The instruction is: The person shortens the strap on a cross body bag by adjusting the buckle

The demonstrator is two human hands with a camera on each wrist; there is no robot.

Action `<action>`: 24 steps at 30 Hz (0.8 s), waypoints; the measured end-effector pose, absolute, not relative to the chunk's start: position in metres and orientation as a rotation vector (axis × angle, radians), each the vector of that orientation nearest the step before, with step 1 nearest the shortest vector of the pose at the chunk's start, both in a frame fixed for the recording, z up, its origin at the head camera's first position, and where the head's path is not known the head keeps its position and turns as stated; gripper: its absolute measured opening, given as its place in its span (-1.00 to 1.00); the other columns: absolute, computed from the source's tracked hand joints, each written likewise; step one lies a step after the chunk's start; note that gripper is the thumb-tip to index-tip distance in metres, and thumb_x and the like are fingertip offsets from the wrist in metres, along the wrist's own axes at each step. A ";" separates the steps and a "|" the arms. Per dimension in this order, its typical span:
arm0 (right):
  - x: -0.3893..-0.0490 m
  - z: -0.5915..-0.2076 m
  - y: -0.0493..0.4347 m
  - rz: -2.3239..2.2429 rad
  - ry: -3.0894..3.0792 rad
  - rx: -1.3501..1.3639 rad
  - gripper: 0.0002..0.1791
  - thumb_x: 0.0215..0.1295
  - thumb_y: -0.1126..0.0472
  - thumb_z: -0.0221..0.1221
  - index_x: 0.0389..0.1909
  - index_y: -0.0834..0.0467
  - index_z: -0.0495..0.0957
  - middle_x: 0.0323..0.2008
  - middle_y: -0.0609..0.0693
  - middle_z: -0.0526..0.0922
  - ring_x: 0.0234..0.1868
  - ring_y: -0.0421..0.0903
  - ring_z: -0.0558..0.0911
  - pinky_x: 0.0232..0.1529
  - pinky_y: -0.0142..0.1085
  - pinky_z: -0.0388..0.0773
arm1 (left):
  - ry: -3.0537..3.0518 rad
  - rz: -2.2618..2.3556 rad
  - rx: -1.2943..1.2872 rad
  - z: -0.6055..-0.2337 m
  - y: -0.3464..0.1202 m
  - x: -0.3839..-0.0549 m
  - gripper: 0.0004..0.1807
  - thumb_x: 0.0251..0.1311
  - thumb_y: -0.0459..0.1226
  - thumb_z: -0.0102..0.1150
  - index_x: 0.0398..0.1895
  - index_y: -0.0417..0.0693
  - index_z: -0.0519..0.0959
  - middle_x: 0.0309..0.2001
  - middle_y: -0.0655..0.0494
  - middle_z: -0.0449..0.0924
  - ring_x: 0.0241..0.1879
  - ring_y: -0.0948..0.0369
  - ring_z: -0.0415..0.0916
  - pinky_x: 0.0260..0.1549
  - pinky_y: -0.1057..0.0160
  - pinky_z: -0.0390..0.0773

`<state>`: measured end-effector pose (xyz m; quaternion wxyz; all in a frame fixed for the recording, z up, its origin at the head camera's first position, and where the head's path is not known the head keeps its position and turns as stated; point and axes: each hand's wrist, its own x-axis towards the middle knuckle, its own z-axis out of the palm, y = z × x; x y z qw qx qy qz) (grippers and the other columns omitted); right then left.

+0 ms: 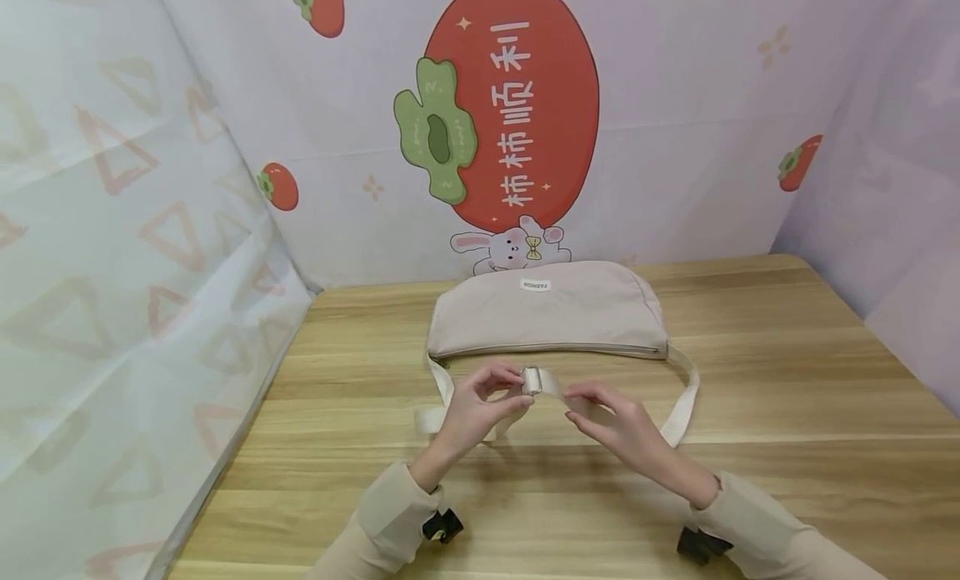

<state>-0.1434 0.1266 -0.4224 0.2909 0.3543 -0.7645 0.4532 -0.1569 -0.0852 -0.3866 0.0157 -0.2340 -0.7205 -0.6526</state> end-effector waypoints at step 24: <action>-0.144 -0.423 0.130 1.255 -2.111 1.033 -0.54 -0.21 0.58 0.27 -0.17 0.25 0.57 -0.22 0.10 0.61 -0.22 -0.06 0.59 -0.13 -0.53 0.44 | -2.291 -1.970 -0.741 -0.366 -0.085 -0.145 -0.82 -0.07 -0.53 0.21 -0.34 -0.41 0.48 -0.08 -0.24 0.50 -0.11 0.12 0.48 -0.07 0.12 0.44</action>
